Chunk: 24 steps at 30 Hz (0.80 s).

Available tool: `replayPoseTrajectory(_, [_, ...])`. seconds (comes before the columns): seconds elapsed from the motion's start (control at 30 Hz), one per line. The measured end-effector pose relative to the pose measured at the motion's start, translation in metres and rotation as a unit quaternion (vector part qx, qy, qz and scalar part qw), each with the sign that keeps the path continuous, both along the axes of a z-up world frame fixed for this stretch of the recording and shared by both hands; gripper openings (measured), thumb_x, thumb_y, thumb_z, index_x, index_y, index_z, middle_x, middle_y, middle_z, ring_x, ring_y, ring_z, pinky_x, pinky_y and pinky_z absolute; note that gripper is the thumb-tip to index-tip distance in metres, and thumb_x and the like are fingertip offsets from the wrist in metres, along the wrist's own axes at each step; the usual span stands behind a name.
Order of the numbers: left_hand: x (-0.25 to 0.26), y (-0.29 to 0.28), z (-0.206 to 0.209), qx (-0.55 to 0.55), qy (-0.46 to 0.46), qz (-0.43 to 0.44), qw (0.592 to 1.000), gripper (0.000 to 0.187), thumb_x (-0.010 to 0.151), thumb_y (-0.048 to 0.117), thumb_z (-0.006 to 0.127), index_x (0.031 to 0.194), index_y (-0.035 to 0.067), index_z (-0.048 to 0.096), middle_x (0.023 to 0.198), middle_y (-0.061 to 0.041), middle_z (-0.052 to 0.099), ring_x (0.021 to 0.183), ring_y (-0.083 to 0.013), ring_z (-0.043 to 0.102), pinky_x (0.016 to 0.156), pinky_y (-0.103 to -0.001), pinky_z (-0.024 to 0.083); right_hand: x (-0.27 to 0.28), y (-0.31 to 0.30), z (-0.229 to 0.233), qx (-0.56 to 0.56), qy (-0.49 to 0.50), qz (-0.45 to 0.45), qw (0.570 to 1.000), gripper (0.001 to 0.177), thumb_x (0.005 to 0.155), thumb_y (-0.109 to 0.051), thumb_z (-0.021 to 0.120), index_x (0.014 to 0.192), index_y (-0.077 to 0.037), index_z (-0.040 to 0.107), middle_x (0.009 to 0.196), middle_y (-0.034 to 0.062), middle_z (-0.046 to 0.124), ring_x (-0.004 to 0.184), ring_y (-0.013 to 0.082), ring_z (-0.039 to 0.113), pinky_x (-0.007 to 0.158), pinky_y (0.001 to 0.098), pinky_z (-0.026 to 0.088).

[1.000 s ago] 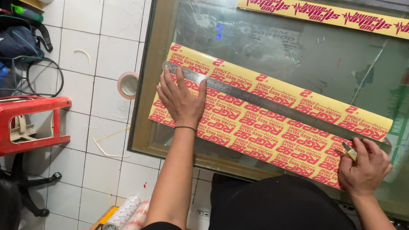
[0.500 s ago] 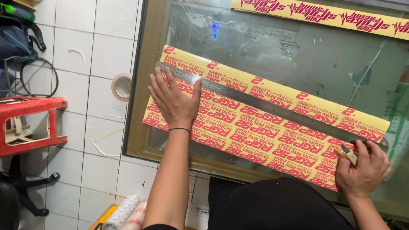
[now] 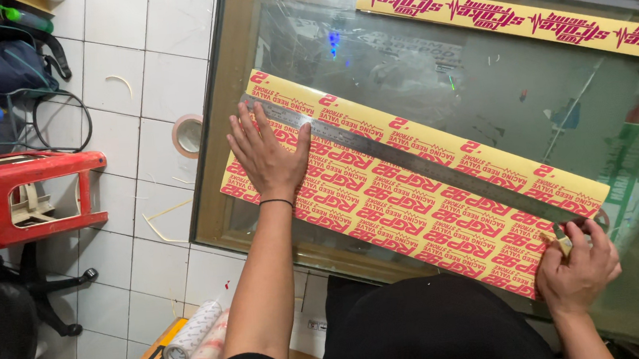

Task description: The person uses a metal ruler and a utility knife to cut a sheet of red and yellow patterned stickers on a glass table. They repeatedly align the ruler and slice along its edge to separate strips from the sheet.

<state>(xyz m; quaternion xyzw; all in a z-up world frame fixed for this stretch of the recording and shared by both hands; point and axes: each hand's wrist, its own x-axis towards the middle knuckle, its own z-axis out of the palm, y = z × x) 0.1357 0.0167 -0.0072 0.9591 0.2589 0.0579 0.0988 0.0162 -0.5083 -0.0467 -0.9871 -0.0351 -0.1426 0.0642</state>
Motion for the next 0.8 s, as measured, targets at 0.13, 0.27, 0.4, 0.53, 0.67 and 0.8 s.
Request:
replayPoseTrajectory(0.13, [0.006, 0.003, 0.004, 0.006, 0.018, -0.004, 1.000, 0.093, 0.096, 0.074, 0.050, 0.160, 0.009, 0.033, 0.168, -0.016, 0.026, 0.155, -0.0418, 0.024, 0.125, -0.060, 0.019, 0.003, -0.005, -0.001, -0.023, -0.019, 0.004, 1.000, 0.035, 0.098, -0.010, 0.070, 0.131, -0.005, 0.077, 0.144, 0.0154, 0.071, 0.130, 0.0408, 0.062, 0.102, 0.0529, 0.045])
replayPoseTrajectory(0.27, [0.009, 0.001, 0.011, -0.032, 0.092, 0.002, 0.995, 0.095, 0.096, 0.075, 0.041, 0.162, 0.007, 0.028, 0.170, -0.018, 0.020, 0.156, -0.0412, 0.016, 0.125, -0.060, 0.010, 0.005, -0.015, -0.002, 0.001, 0.007, 0.006, 1.000, 0.036, 0.103, -0.011, 0.066, 0.134, 0.002, 0.078, 0.145, 0.0180, 0.074, 0.135, 0.0396, 0.059, 0.108, 0.0519, 0.041])
replayPoseTrajectory(0.4, [0.004, -0.002, -0.005, 0.027, 0.021, -0.006, 0.999, 0.095, 0.097, 0.075, 0.048, 0.162, 0.008, 0.029, 0.169, -0.020, 0.024, 0.156, -0.0444, 0.019, 0.126, -0.061, 0.013, 0.028, -0.007, 0.016, 0.010, -0.042, 0.076, 0.996, 0.034, 0.091, -0.002, 0.070, 0.124, 0.006, 0.076, 0.135, 0.0229, 0.076, 0.116, 0.0410, 0.071, 0.106, 0.0519, 0.053])
replayPoseTrajectory(0.53, [0.006, -0.007, 0.004, 0.015, 0.015, -0.014, 1.000, 0.091, 0.099, 0.072, 0.049, 0.160, 0.006, 0.034, 0.167, -0.023, 0.024, 0.154, -0.0450, 0.021, 0.125, -0.062, 0.015, 0.018, 0.000, 0.011, 0.010, -0.020, -0.008, 1.000, 0.040, 0.093, -0.012, 0.065, 0.130, -0.001, 0.074, 0.142, 0.0160, 0.069, 0.127, 0.0405, 0.060, 0.102, 0.0531, 0.041])
replayPoseTrajectory(0.67, [0.003, -0.006, 0.005, 0.010, 0.005, -0.010, 1.000, 0.092, 0.099, 0.071, 0.050, 0.161, 0.007, 0.029, 0.168, -0.021, 0.024, 0.155, -0.0445, 0.021, 0.126, -0.061, 0.015, 0.017, -0.001, 0.009, 0.006, -0.018, -0.019, 1.000, 0.039, 0.092, -0.012, 0.064, 0.128, -0.005, 0.074, 0.142, 0.0138, 0.067, 0.127, 0.0394, 0.059, 0.102, 0.0532, 0.043])
replayPoseTrajectory(0.8, [0.001, -0.004, -0.001, 0.006, -0.043, -0.024, 0.999, 0.086, 0.099, 0.063, 0.058, 0.156, 0.002, 0.038, 0.164, -0.024, 0.028, 0.153, -0.0469, 0.024, 0.124, -0.064, 0.017, 0.021, 0.008, 0.020, 0.044, -0.025, -0.023, 0.998, 0.026, 0.092, -0.009, 0.067, 0.117, -0.005, 0.074, 0.131, 0.0128, 0.069, 0.118, 0.0378, 0.060, 0.099, 0.0493, 0.043])
